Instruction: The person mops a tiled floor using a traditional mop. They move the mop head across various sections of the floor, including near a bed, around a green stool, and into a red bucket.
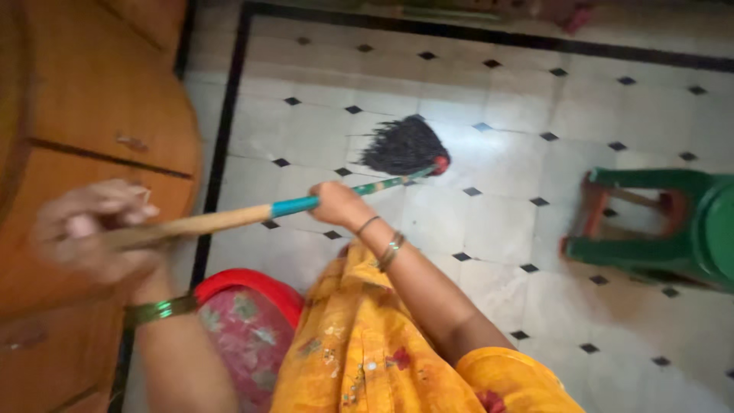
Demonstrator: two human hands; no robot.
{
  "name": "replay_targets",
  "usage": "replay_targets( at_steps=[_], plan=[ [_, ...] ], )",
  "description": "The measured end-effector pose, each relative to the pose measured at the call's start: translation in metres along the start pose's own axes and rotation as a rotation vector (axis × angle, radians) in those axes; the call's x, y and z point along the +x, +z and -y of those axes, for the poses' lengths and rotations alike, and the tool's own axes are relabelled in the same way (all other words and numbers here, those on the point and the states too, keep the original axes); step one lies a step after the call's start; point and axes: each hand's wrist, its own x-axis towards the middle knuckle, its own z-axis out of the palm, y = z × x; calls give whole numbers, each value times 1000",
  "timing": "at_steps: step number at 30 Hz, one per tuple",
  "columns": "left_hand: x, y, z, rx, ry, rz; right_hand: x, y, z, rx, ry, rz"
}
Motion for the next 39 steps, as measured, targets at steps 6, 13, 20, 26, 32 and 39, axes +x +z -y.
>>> replay_targets(
  at_steps=[6, 13, 20, 26, 32, 39],
  plan=[
    [-65, 189, 14, -224, -332, 151, -107, -62, -145, 77, 95, -427],
    [-101, 302, -35, -479, -717, 692, -230, -83, -206, -31, 283, -889],
    [-75, 282, -46, -623, -830, 513, -212, -66, -156, 91, 351, -912],
    [-60, 219, -53, -651, -695, 362, -142, -42, -111, 103, 179, -988],
    [-18, 145, -73, -387, -485, 370, -42, -3, -64, 153, 63, -918],
    [13, 61, -72, 10, -349, 459, 101, 58, 18, 273, -287, -717]
  ],
)
